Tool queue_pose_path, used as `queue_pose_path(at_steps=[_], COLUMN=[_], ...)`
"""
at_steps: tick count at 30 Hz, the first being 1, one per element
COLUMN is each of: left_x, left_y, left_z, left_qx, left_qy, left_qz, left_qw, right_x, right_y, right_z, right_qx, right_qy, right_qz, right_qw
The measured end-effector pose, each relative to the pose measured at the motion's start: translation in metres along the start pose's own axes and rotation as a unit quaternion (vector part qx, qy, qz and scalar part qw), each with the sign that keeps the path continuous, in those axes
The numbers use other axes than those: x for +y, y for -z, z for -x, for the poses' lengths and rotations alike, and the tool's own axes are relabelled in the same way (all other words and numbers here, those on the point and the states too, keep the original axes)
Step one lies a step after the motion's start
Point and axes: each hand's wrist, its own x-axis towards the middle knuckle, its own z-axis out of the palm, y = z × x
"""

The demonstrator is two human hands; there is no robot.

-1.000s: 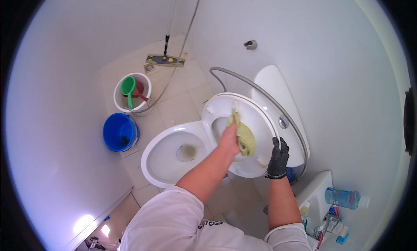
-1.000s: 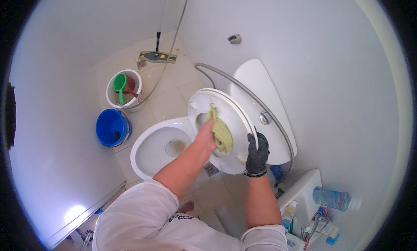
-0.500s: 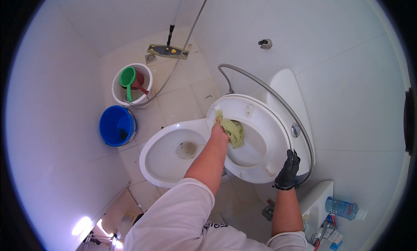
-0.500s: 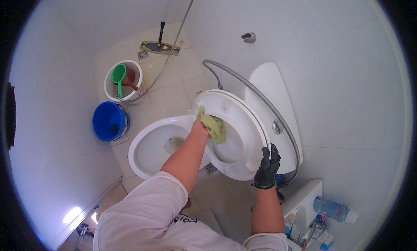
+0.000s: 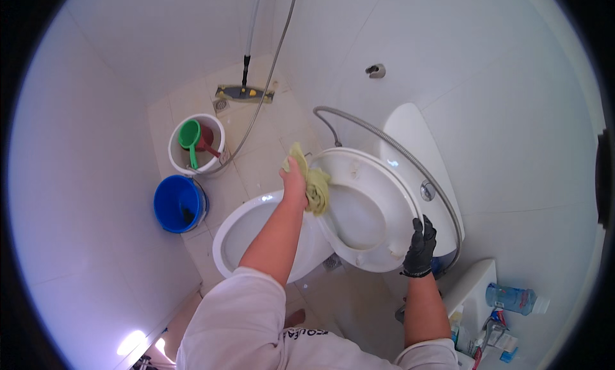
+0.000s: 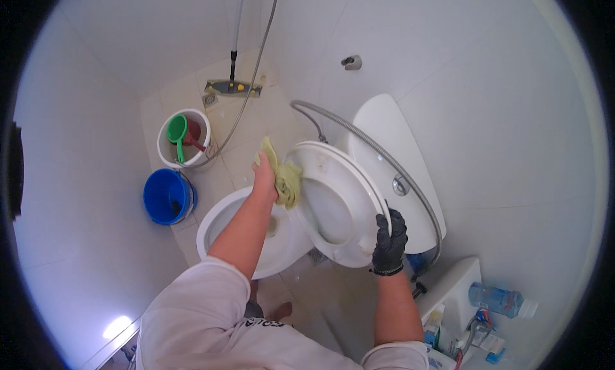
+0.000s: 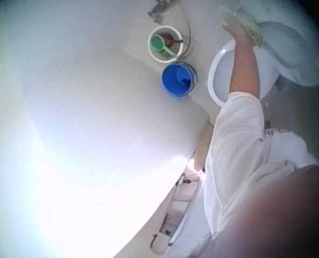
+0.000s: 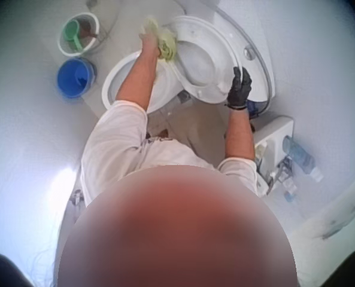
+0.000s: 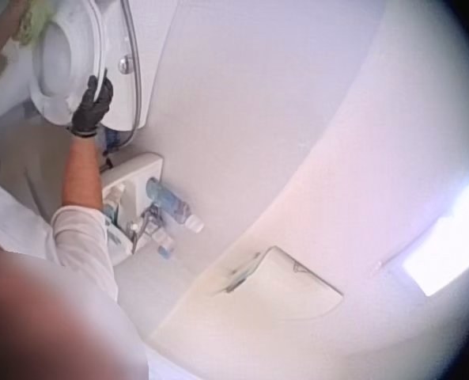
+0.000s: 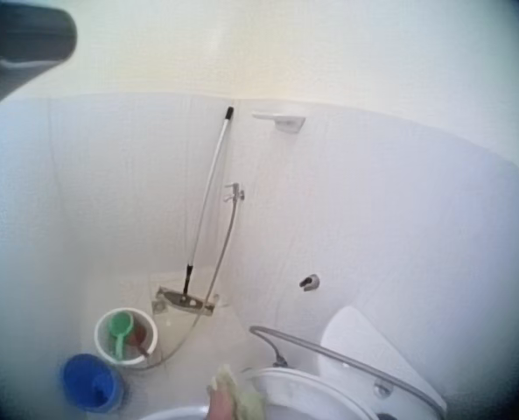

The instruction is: The person cleans a white toilet in a bathroom using a yellow cloth, a handheld bidet sprayer, and a yellow toilet brush. They wipe the toilet seat and rim, rinse the bowl with the sprayer, and scrub the interior with the brush.

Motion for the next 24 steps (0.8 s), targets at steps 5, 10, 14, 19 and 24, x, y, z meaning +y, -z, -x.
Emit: queue_pose_path(at_steps=[5, 10, 14, 19, 24], left_x=[-0.001, 0.012, 0.036, 0.031, 0.022], left_y=[-0.035, -0.059, -0.080, -0.074, -0.067], left_z=[-0.088, -0.011, 0.079, 0.058, 0.016], left_qx=[-0.058, -0.088, -0.151, -0.161, -0.120], left_qy=[-0.144, -0.325, -0.384, -0.456, -0.385], left_qz=[-0.232, -0.443, -0.528, -0.525, -0.524], left_qw=[0.960, 0.831, 0.742, 0.701, 0.750], right_x=[-0.003, -0.004, 0.007, -0.006, 0.019], right_y=[-0.006, -0.003, 0.002, -0.009, 0.007], right_z=[-0.004, -0.002, -0.001, -0.001, 0.007], right_qx=[-0.006, -0.021, -0.010, 0.019, -0.056], right_qy=[0.077, 0.049, 0.087, -0.040, 0.180], right_qz=[-0.004, 0.029, 0.038, -0.029, 0.159], right_qw=[0.997, 0.998, 0.995, 0.999, 0.969])
